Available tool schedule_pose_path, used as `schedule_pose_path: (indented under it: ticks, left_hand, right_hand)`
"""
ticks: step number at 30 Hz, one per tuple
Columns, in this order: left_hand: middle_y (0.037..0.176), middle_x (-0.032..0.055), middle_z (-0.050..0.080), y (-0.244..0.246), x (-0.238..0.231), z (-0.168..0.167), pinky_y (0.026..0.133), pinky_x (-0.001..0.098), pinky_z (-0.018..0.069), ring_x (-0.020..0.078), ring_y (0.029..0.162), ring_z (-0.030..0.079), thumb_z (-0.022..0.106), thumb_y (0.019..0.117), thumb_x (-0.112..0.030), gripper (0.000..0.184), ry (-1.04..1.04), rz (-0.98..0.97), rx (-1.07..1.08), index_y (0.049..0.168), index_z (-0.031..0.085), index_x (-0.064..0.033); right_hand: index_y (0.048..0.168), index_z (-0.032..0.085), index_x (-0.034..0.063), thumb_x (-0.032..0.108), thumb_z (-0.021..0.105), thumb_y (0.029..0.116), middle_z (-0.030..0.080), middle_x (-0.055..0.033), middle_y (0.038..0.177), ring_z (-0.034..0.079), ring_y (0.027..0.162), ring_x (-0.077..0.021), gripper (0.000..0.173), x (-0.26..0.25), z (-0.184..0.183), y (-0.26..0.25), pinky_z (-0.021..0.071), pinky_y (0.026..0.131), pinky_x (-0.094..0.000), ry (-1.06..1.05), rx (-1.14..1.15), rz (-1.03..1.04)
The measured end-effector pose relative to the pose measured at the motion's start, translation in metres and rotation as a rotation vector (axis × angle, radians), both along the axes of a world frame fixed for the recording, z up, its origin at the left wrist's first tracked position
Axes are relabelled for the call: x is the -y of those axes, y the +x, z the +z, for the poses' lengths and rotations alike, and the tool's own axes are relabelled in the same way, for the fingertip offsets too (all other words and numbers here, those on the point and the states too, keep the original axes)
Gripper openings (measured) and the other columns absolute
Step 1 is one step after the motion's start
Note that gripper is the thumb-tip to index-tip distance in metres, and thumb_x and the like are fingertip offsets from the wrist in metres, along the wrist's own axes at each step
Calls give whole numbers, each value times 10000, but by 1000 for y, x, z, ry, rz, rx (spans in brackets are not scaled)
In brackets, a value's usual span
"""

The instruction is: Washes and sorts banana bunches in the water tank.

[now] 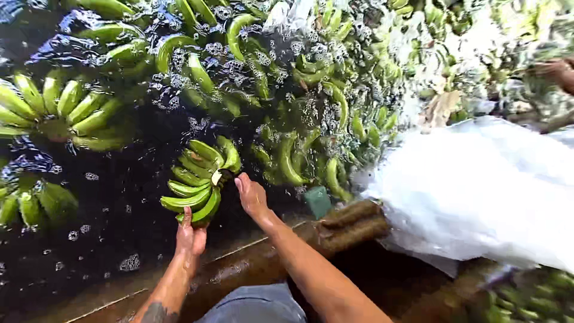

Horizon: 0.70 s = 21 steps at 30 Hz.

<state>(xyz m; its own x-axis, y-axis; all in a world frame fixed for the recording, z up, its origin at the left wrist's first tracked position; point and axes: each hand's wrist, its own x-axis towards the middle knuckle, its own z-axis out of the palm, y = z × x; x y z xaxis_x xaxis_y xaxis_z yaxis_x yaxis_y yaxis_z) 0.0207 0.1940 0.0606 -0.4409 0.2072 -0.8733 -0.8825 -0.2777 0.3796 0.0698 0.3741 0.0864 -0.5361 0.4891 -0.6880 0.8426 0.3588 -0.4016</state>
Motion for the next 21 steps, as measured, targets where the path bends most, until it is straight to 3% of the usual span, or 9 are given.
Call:
schedule_pose_path:
  ticks: [2,3,5,7,8,10,13,16,21]
  left_hand:
    - [1369,149,576,3,-3,0,981,427,552,250,1207,617,356,1118,-345,468,-8,31,20,1498,363,-72]
    - [1374,162,572,6,1,-7,988,443,551,264,1211,616,365,1119,-327,464,-11,35,1,1504,350,-68]
    - [1328,177,596,6,19,-24,956,463,569,275,1166,640,385,1117,-283,437,-23,3,-63,1488,355,-53]
    - [1297,169,614,-3,45,-38,936,458,585,269,1133,659,392,1115,-266,424,-23,-70,-89,1477,360,-50]
    - [1287,165,624,-8,59,-42,927,454,592,264,1120,668,400,1112,-263,423,-43,-106,-101,1474,370,-46]
    - [1295,162,624,-22,82,-44,894,470,604,270,1103,678,420,1106,-281,458,-115,-152,-139,1507,336,-76]
    - [1378,138,579,-40,97,-50,882,461,599,253,1132,661,409,1100,-374,548,-249,-171,-250,1581,247,-167]
    - [1430,119,540,-36,92,-54,953,450,552,240,1196,613,364,1092,-482,574,-340,-120,-191,1574,272,-183]
    - [1215,94,612,-23,63,-49,882,421,544,192,1045,622,357,1070,-562,587,-371,-177,-18,1410,465,-96]
  right_hand:
    - [1306,578,-9,317,352,1127,710,-252,1093,705,1045,-403,435,13,-16,-8,550,917,-575,5,-14,2]
    - [1277,591,-9,302,350,1128,702,-219,1003,709,922,-346,420,24,-20,-3,576,830,-515,-113,-49,-55]
    - [1124,568,10,259,337,1119,514,-43,703,496,546,-134,339,38,-12,25,452,510,-299,-547,-155,-236]
    - [1075,559,54,253,386,1097,498,37,660,442,491,-44,265,19,13,55,399,455,-217,-711,-183,-349]
    - [1111,599,39,271,458,1083,565,5,728,504,548,-65,272,-4,22,67,452,498,-243,-516,-162,-340]
    - [1297,618,2,423,661,986,677,-193,1126,679,926,-305,525,-63,20,87,569,817,-511,-24,10,-232]
    - [1557,374,58,469,841,818,482,-332,1457,595,1183,-533,966,-113,-17,99,480,967,-704,259,224,-226]
    - [1582,307,26,376,750,904,465,-323,1482,634,1140,-507,883,-110,-46,92,519,938,-662,312,336,-205]
    - [1422,544,32,458,641,977,654,-279,1272,643,1173,-457,624,-127,-40,96,485,995,-655,285,192,-257]
